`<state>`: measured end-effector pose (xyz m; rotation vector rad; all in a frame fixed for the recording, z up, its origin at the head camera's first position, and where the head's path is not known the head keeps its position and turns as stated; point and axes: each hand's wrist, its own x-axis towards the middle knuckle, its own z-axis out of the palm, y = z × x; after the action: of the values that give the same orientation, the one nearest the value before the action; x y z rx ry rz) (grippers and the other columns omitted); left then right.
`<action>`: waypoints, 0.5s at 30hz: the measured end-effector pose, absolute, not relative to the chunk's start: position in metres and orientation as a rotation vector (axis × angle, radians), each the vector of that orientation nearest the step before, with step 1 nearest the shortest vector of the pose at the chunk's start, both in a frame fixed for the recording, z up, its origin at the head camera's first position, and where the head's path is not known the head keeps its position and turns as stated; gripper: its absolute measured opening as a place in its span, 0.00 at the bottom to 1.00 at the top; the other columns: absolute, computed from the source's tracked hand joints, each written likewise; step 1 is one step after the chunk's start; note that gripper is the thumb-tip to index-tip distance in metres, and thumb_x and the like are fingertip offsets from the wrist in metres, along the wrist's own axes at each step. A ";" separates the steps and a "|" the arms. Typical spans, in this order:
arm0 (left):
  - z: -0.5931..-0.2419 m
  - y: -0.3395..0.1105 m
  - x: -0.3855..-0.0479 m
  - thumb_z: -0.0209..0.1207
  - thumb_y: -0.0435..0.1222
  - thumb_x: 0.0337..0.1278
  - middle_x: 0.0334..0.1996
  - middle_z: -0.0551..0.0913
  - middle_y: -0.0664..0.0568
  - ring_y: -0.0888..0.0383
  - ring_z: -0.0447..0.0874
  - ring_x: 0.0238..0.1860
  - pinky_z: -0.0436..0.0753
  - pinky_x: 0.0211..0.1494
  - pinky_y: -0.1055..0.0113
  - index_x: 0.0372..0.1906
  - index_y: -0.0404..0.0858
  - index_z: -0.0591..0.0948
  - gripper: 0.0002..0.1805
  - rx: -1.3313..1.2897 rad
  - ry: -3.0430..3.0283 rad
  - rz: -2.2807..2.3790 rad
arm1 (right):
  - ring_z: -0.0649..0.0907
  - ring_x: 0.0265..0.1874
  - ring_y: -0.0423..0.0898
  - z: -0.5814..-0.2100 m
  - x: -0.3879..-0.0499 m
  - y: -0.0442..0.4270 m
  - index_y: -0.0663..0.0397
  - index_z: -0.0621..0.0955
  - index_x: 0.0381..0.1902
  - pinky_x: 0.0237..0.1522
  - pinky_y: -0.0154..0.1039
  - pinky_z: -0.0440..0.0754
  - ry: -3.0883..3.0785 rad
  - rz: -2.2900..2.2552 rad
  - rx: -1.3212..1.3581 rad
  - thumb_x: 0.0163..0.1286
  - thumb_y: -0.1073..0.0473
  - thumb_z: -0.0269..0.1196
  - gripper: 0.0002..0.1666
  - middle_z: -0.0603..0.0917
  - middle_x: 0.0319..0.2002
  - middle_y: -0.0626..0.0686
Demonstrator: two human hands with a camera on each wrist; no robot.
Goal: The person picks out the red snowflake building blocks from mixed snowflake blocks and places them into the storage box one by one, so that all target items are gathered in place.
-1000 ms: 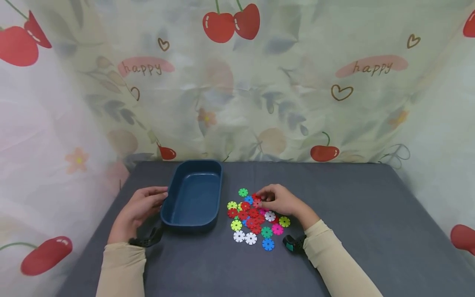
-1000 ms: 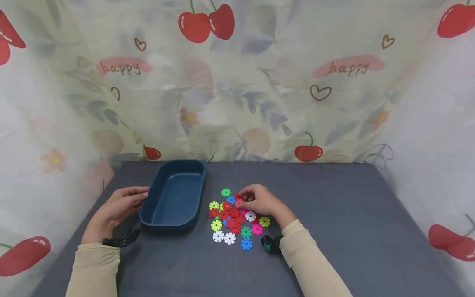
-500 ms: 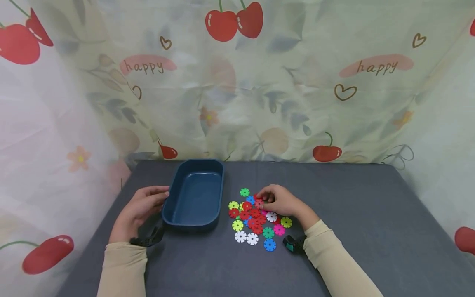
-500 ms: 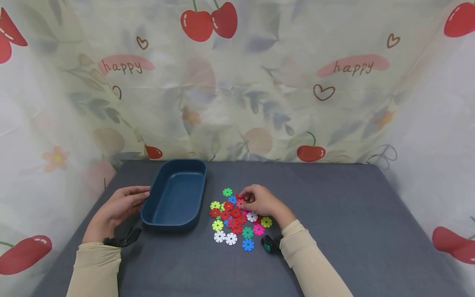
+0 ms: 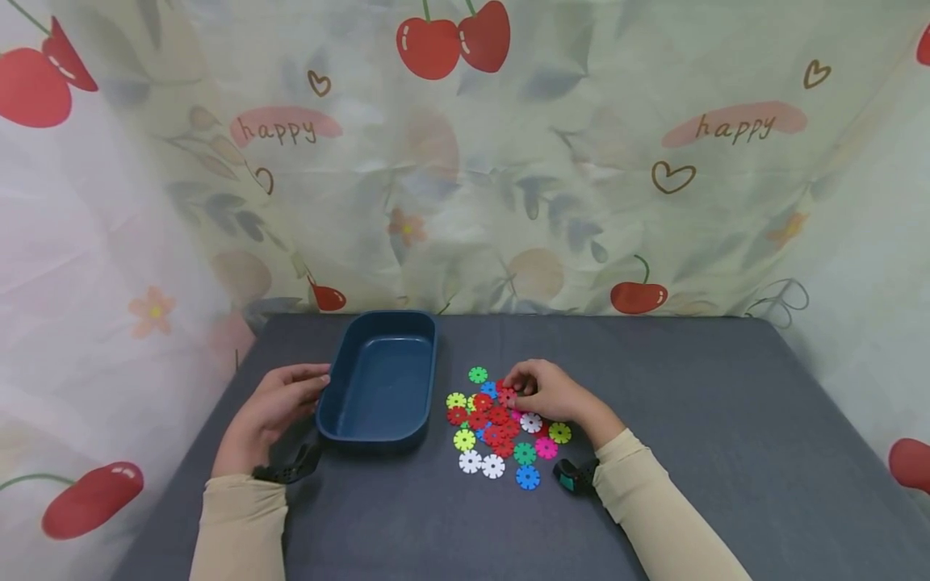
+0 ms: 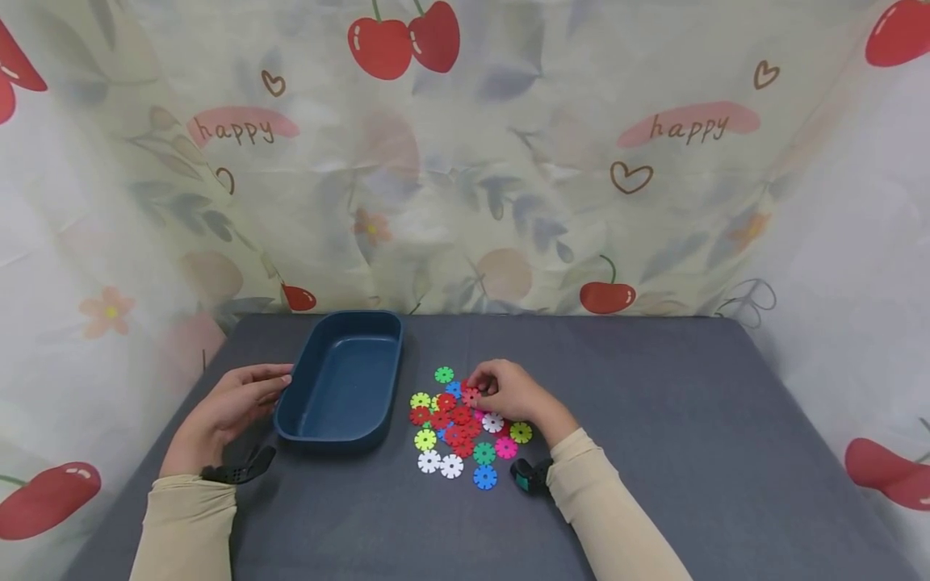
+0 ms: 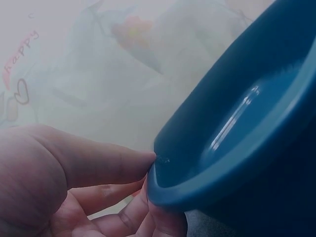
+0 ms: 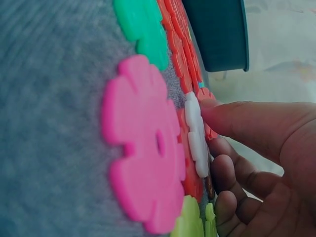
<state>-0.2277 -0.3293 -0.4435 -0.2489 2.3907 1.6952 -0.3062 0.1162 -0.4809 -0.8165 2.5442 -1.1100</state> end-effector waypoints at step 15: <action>-0.445 -0.330 -0.229 0.54 0.44 0.83 0.73 0.73 0.32 0.62 0.85 0.53 0.87 0.56 0.69 0.79 0.30 0.68 0.31 -0.264 2.372 1.700 | 0.81 0.32 0.45 -0.479 -0.304 0.117 0.55 0.87 0.44 0.36 0.37 0.81 2.536 -1.191 -0.806 0.73 0.62 0.71 0.05 0.84 0.34 0.50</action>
<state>-0.2287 -0.3300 -0.4453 -0.2635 2.3718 1.7002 -0.3045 0.1170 -0.4794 -0.8063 2.5358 -1.1910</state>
